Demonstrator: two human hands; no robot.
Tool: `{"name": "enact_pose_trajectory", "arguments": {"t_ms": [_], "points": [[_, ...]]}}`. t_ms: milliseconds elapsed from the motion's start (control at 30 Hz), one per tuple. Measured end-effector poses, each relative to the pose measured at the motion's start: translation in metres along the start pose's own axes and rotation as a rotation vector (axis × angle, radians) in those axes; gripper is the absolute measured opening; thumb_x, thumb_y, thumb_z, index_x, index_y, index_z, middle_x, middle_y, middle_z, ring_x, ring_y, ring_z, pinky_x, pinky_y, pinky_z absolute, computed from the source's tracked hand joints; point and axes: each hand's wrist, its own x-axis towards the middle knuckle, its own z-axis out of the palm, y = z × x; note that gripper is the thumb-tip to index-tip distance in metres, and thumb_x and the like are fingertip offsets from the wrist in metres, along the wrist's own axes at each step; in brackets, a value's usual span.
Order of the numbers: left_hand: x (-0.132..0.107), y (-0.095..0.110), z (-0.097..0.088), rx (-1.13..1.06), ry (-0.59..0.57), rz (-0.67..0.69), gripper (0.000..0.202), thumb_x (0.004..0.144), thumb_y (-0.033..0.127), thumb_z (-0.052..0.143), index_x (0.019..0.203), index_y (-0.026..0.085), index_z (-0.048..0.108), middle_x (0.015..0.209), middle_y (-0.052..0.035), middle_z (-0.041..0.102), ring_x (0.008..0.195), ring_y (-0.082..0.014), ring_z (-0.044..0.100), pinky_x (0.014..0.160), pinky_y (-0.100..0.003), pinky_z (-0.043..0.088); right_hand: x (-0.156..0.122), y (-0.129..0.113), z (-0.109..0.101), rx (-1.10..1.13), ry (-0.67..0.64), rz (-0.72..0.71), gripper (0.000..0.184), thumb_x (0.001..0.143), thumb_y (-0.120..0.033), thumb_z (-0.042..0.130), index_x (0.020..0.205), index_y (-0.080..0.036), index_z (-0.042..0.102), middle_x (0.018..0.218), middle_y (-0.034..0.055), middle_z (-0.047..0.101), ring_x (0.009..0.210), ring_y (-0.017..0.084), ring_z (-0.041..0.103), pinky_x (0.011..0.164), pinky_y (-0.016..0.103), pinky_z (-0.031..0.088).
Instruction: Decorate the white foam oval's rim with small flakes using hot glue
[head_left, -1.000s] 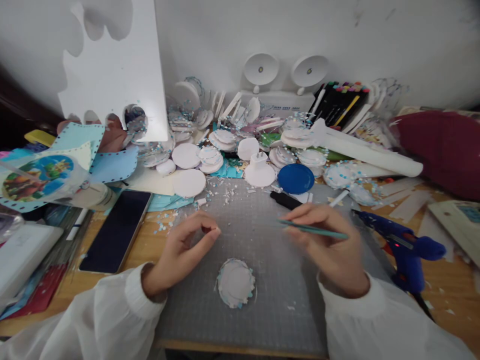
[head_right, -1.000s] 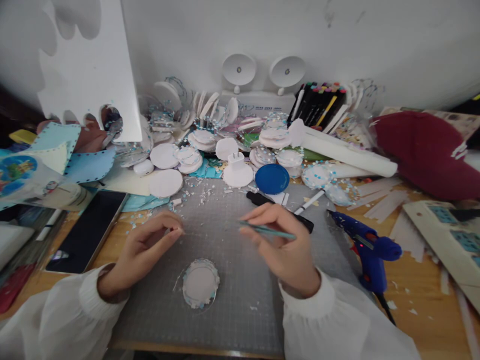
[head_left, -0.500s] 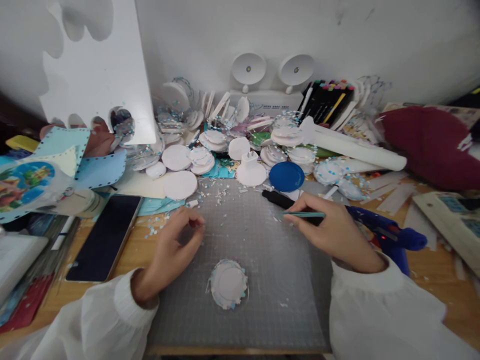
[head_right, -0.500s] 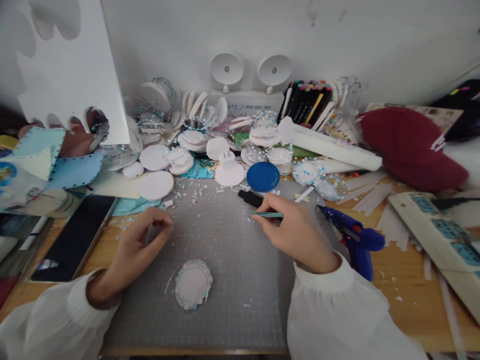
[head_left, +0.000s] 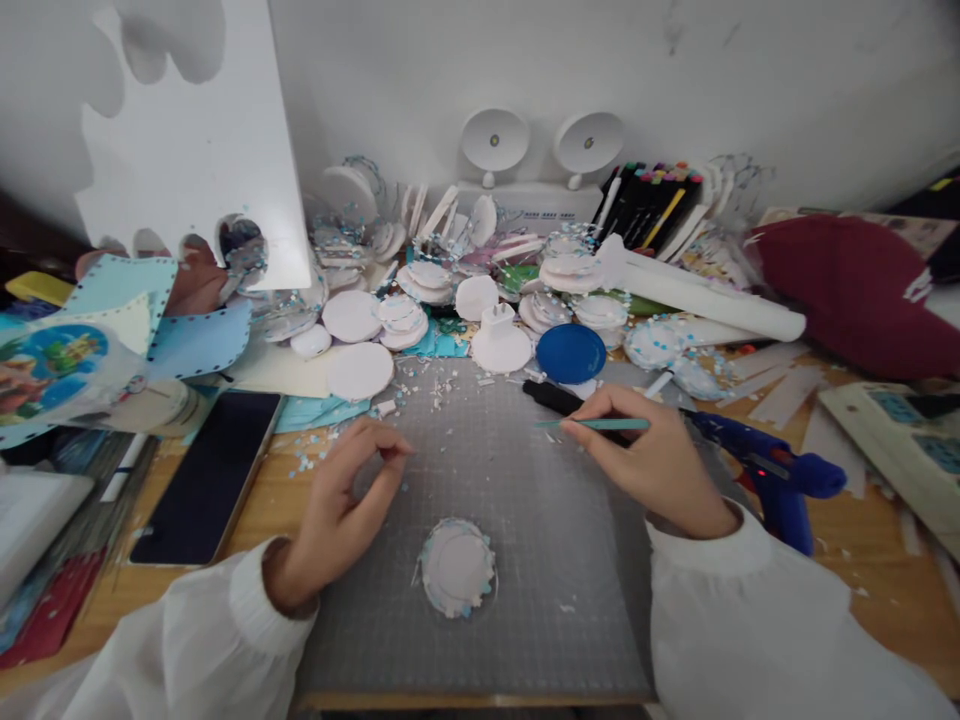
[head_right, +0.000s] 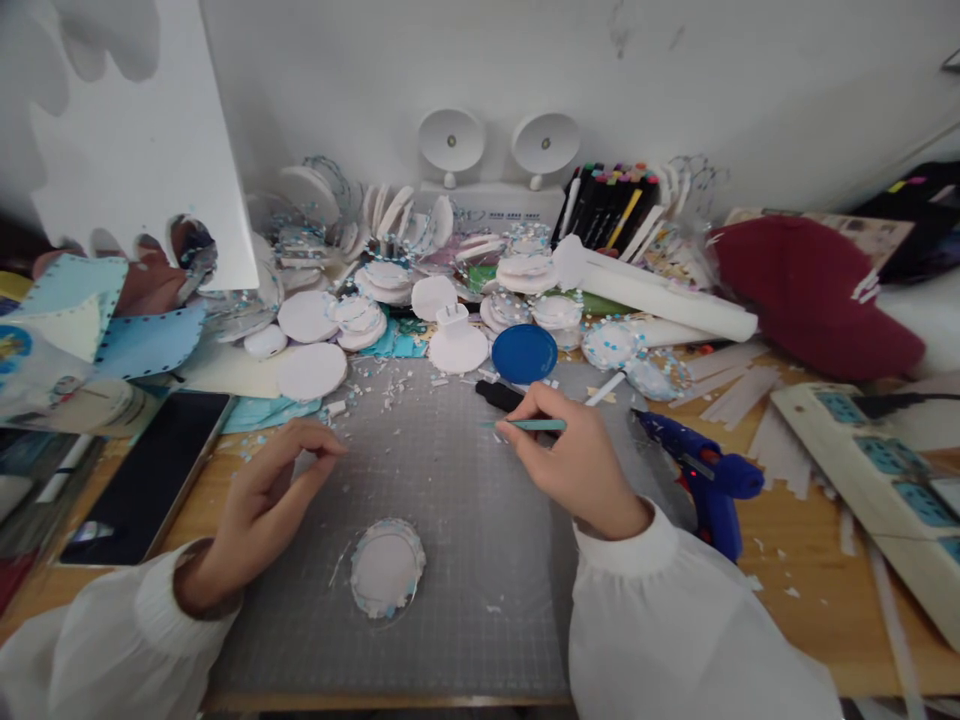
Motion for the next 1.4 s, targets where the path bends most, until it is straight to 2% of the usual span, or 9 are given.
{"name": "enact_pose_trajectory", "arguments": {"t_ms": [100,233,367,533,833,1000,1200,1400], "points": [[-0.001,0.004,-0.001,-0.027,-0.024,0.026,0.014,0.090,0.012,0.050,0.095,0.019,0.061,0.090,-0.0046,0.060,0.088,-0.0177,0.056,0.079,-0.030,0.043,-0.005,-0.008,0.008,0.335,-0.001,0.087,0.017,0.076,-0.027,0.072,0.069,-0.021,0.057,0.067,-0.0003,0.061,0.060,0.015,0.055,0.053,0.026,0.041],[-0.003,0.008,-0.002,-0.117,-0.102,0.051,0.015,0.088,0.012,0.055,0.098,0.019,0.064,0.091,-0.0054,0.062,0.088,-0.0171,0.057,0.079,-0.030,0.045,-0.017,-0.026,0.030,0.839,-0.085,0.186,0.020,0.079,-0.027,0.071,0.072,-0.021,0.053,0.064,-0.0037,0.055,0.053,0.010,0.049,0.049,0.023,0.039],[-0.003,0.012,-0.001,-0.255,-0.185,0.074,0.016,0.084,0.016,0.064,0.100,0.018,0.066,0.090,-0.0067,0.064,0.085,-0.0175,0.059,0.077,-0.029,0.048,-0.029,-0.044,0.049,1.042,-0.143,0.265,0.021,0.079,-0.027,0.071,0.071,-0.021,0.053,0.065,-0.0039,0.053,0.052,0.009,0.048,0.047,0.022,0.037],[-0.005,0.015,0.000,-0.388,-0.238,0.065,0.017,0.082,0.017,0.068,0.099,0.017,0.068,0.085,-0.0072,0.066,0.080,-0.0167,0.061,0.072,-0.028,0.051,-0.036,-0.049,0.057,1.078,-0.151,0.280,0.018,0.080,-0.024,0.071,0.072,-0.021,0.054,0.065,-0.0036,0.054,0.053,0.008,0.048,0.048,0.021,0.038],[-0.004,0.018,0.000,-0.439,-0.219,-0.046,0.007,0.084,0.021,0.067,0.084,0.015,0.071,0.077,-0.0075,0.067,0.073,-0.0156,0.061,0.066,-0.027,0.051,-0.042,-0.044,0.064,1.058,-0.178,0.299,0.019,0.079,-0.024,0.071,0.074,-0.021,0.054,0.071,-0.0032,0.055,0.053,0.008,0.051,0.047,0.021,0.042],[-0.004,0.018,0.000,-0.455,-0.218,-0.055,0.004,0.082,0.017,0.067,0.081,0.015,0.071,0.076,-0.0068,0.066,0.071,-0.0149,0.061,0.065,-0.026,0.050,-0.043,-0.044,0.064,1.088,-0.179,0.282,0.016,0.080,-0.022,0.070,0.076,-0.022,0.055,0.073,-0.0031,0.056,0.055,0.008,0.051,0.049,0.021,0.042],[-0.005,0.016,0.000,-0.445,-0.212,-0.044,0.004,0.082,0.018,0.068,0.081,0.015,0.070,0.075,-0.0062,0.066,0.071,-0.0150,0.061,0.065,-0.027,0.050,-0.040,-0.045,0.060,1.031,-0.150,0.245,0.018,0.081,-0.028,0.070,0.074,-0.022,0.054,0.067,-0.0041,0.053,0.054,0.009,0.050,0.050,0.022,0.042],[-0.005,0.015,0.000,-0.435,-0.206,-0.016,0.002,0.080,0.015,0.070,0.082,0.016,0.069,0.076,-0.0057,0.066,0.072,-0.0146,0.060,0.067,-0.026,0.050,-0.043,-0.040,0.058,0.950,-0.155,0.213,0.016,0.081,-0.027,0.070,0.076,-0.022,0.056,0.075,-0.0014,0.057,0.058,0.010,0.053,0.051,0.023,0.044]]}}
